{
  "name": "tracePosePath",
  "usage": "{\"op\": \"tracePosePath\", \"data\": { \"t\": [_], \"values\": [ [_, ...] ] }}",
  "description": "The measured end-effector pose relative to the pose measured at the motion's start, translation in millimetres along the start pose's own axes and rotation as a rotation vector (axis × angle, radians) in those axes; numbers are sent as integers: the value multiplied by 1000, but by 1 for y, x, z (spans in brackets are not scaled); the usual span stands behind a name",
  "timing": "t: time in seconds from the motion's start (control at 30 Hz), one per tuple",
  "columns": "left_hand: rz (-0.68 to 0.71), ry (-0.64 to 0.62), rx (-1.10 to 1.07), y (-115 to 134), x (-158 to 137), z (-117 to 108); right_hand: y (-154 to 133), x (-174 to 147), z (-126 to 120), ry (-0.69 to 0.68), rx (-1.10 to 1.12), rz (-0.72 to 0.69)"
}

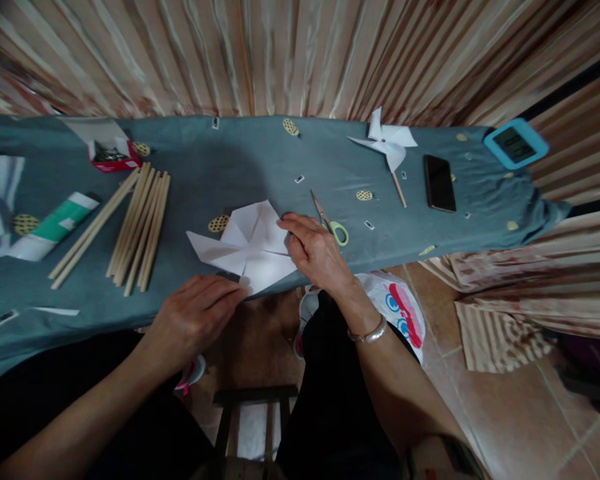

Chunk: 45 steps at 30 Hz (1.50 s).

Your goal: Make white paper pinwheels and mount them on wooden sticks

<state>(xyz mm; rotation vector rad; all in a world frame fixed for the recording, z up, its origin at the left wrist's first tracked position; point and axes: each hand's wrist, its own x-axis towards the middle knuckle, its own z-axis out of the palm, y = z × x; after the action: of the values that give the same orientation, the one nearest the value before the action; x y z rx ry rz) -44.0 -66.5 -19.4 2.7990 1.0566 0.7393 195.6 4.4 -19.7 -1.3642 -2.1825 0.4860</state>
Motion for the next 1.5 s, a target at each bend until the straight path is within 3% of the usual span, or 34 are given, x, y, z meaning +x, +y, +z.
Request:
{"op": "tracePosePath", "data": {
  "t": [0.27,0.43,0.8,1.03,1.37,1.5],
  "values": [
    [-102,49,125,-31,-6,-3,-1,-15,-6,-41,29,-67],
    [-193,6,126,-43,-11,2,-15,-23,-4,-130,45,-46],
    [-119,62,125,-25,1,7,-23,-25,6,-163,32,-76],
    [-51,-26,66,-12,11,14,-23,-27,8,-182,43,-80],
    [-76,24,-42,-19,6,16,-12,-28,-9,-317,246,33],
    [-77,25,-38,-19,6,17,-15,-28,-5,-271,352,35]
  ]
}}
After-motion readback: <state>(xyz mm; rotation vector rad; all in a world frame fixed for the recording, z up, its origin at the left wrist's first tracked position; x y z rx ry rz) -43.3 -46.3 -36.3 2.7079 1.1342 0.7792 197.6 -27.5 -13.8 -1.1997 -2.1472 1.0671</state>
